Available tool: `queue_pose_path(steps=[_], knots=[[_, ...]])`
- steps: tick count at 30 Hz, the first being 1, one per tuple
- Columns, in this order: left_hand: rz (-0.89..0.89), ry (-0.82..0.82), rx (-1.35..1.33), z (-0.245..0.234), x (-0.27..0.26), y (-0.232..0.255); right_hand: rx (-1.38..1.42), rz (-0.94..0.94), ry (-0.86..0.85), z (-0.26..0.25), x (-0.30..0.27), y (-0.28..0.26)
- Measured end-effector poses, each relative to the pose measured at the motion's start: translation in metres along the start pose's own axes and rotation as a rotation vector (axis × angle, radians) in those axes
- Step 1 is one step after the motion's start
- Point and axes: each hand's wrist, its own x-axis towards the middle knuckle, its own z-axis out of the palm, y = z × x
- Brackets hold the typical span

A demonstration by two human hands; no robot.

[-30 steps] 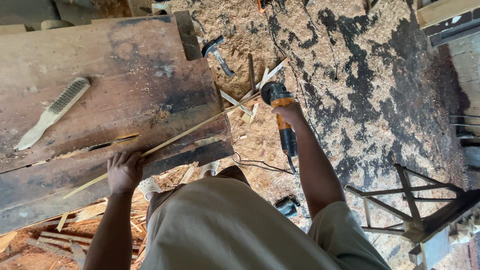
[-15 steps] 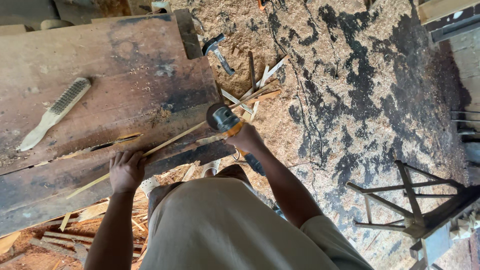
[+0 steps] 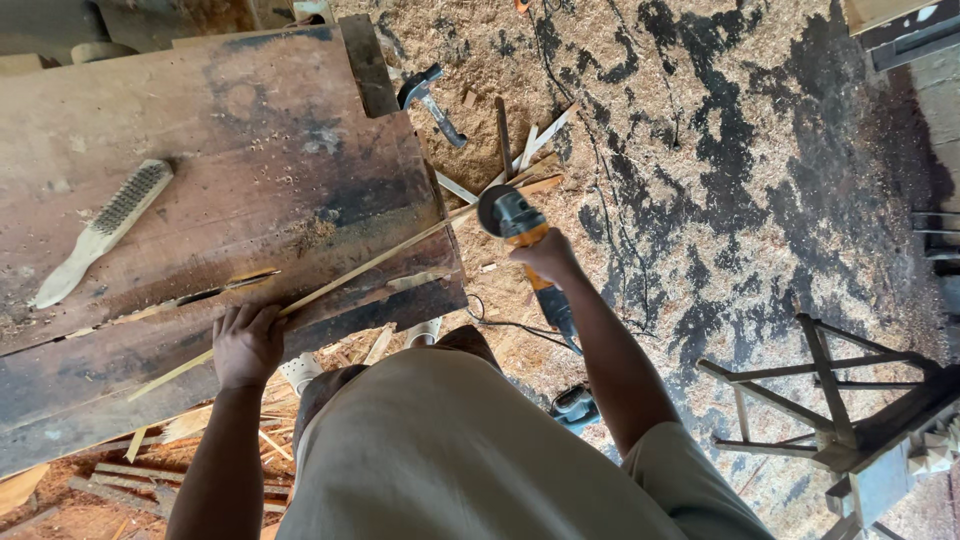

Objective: The person sands a circular wooden piece on a workbench using an orbital sander, clears away dust with a brush, and then sands a thin wooden strip using an angle grinder.

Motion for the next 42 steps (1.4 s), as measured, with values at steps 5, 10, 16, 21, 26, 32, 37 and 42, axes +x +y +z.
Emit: queue_pose_path(steps=[5,10,16,21,26,32,37,42], knots=[[0.004,0.007,-0.012,0.001,-0.001,0.0,0.069,0.05,0.104,-0.041,0.026,0.017],[0.003,0.007,-0.008,0.003,0.0,0.0,0.122,0.095,0.114,-0.061,0.044,0.02],[-0.005,0.018,-0.018,0.001,-0.001,0.0,0.142,0.038,0.057,-0.025,0.03,-0.003],[0.005,0.007,0.007,0.004,-0.001,0.0,-0.08,-0.098,-0.045,0.049,-0.012,-0.039],[0.008,0.025,-0.017,0.002,-0.004,-0.002,-0.125,-0.182,-0.166,0.102,-0.06,-0.08],[-0.002,0.029,-0.033,0.002,-0.002,0.0,-0.171,-0.266,-0.134,0.116,-0.102,-0.111],[0.006,0.039,-0.04,0.001,-0.003,-0.002,-0.257,-0.259,-0.193,0.118,-0.123,-0.123],[-0.003,0.022,-0.035,0.002,-0.004,0.0,-0.251,-0.238,-0.169,0.108,-0.111,-0.114]])
